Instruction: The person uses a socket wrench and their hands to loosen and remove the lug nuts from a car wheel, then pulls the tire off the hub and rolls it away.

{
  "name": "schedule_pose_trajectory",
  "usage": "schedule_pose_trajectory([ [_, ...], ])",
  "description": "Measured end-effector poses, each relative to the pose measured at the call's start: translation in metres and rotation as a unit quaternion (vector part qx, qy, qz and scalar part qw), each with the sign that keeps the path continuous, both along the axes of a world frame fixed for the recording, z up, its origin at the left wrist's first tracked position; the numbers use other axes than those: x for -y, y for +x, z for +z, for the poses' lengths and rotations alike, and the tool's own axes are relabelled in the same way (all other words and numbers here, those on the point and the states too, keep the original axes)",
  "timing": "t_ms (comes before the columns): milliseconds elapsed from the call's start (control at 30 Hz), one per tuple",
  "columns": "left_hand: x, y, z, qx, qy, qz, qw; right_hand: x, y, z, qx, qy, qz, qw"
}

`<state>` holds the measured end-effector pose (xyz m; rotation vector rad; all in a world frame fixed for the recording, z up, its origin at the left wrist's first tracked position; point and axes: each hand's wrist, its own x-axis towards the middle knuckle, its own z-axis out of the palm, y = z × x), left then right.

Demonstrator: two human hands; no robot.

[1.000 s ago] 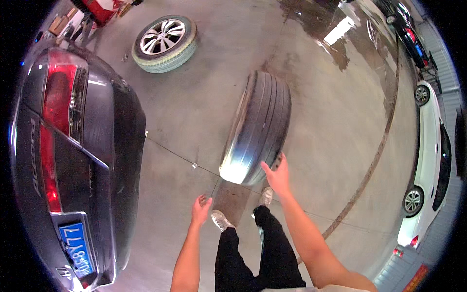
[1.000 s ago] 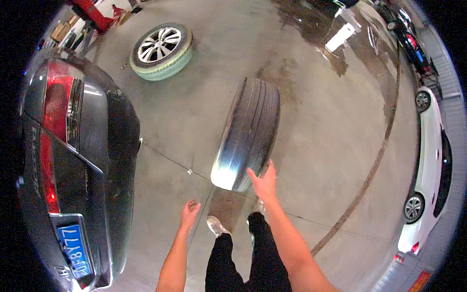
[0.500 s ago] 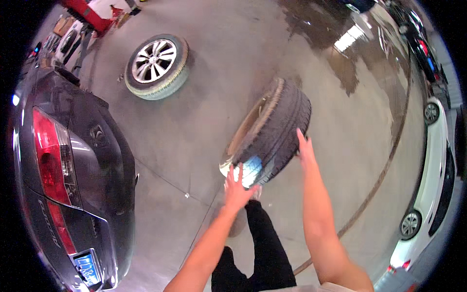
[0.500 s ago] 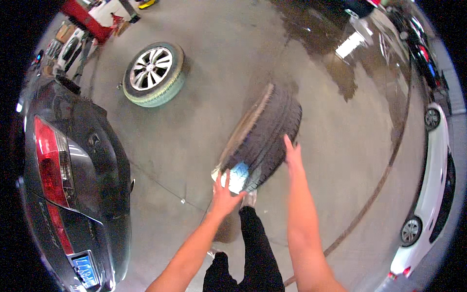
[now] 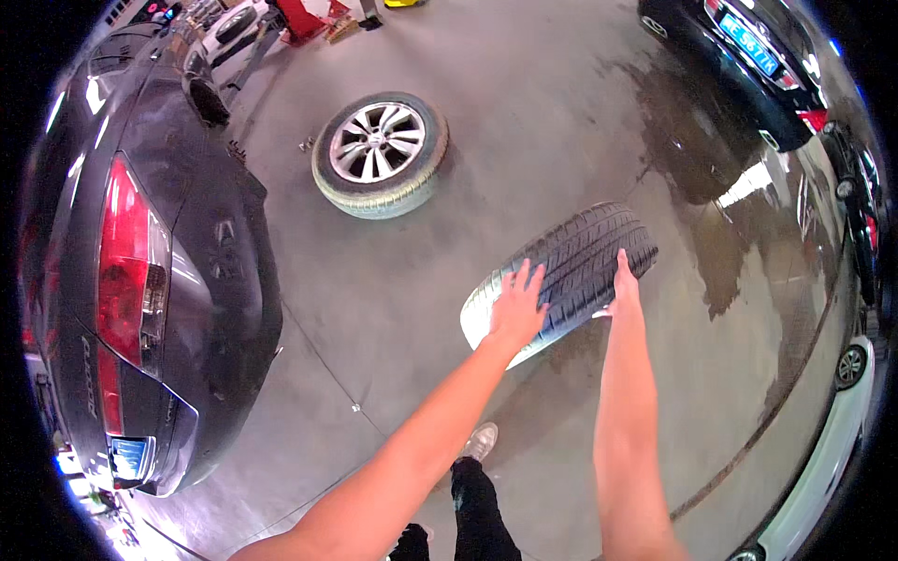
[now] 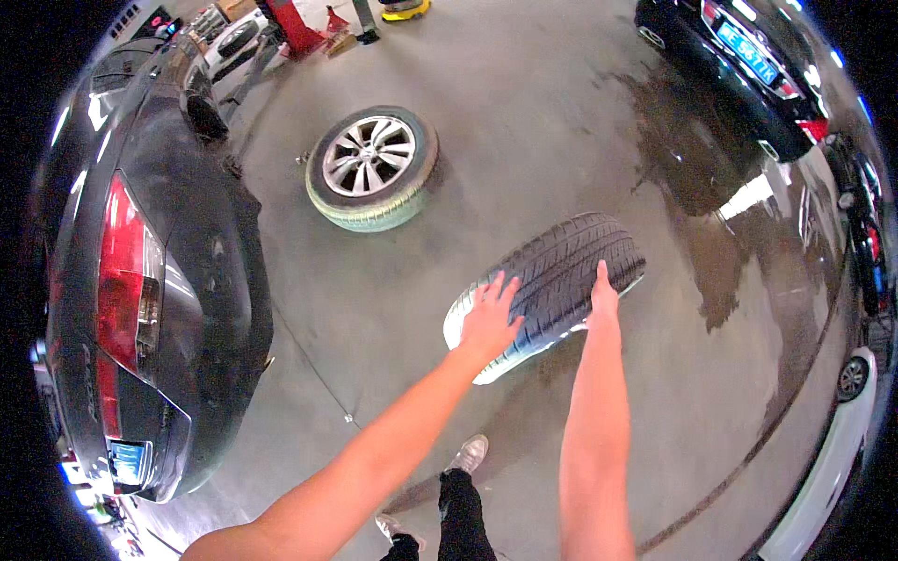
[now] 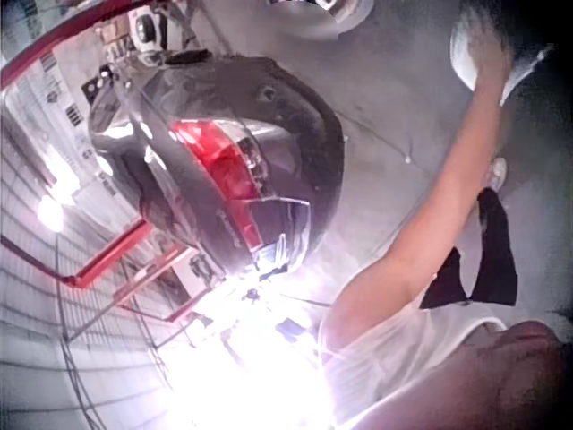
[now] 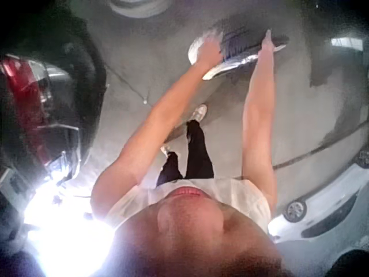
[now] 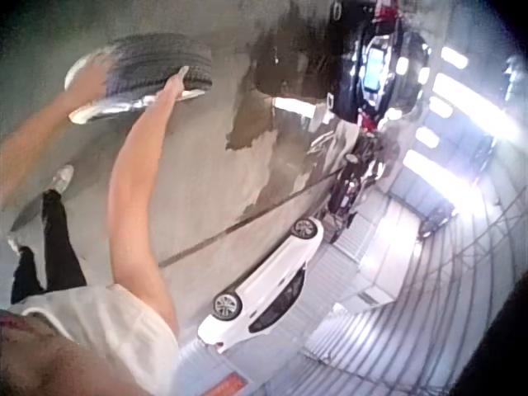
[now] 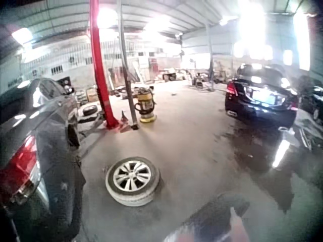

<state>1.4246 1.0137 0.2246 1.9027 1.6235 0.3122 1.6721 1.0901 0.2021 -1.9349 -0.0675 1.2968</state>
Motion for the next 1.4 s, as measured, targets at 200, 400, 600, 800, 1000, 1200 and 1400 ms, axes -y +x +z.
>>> schedule_pose_trajectory([
  [200, 0.099, -0.125, -0.04, 0.029, -0.09, 0.08, 0.992, -0.077, -0.071, -0.038, 0.217, 0.058, 0.047, 0.973],
  [400, 0.398, -0.408, -0.103, 0.076, -0.293, 0.429, 0.851, 0.1, -0.18, -0.082, 0.236, 0.229, 0.326, 0.887],
  [600, 0.558, -0.506, 0.017, -0.143, -0.438, 0.343, 0.819, 0.28, -0.164, 0.005, 0.171, -0.013, 0.254, 0.952],
  [800, 0.548, -0.554, 0.028, -0.073, -0.475, 0.341, 0.808, 0.238, -0.2, 0.138, 0.199, 0.03, 0.251, 0.947],
  [1000, 0.426, -0.532, 0.037, 0.125, -0.267, 0.348, 0.89, 0.237, -0.259, 0.215, 0.095, 0.065, 0.29, 0.95],
  [1200, 0.344, -0.46, 0.125, 0.166, -0.196, 0.312, 0.915, 0.289, -0.24, 0.242, 0.108, 0.088, 0.346, 0.928],
  [1400, 0.338, -0.418, 0.199, 0.158, -0.114, 0.321, 0.927, 0.291, -0.208, 0.489, 0.161, 0.39, 0.296, 0.857],
])
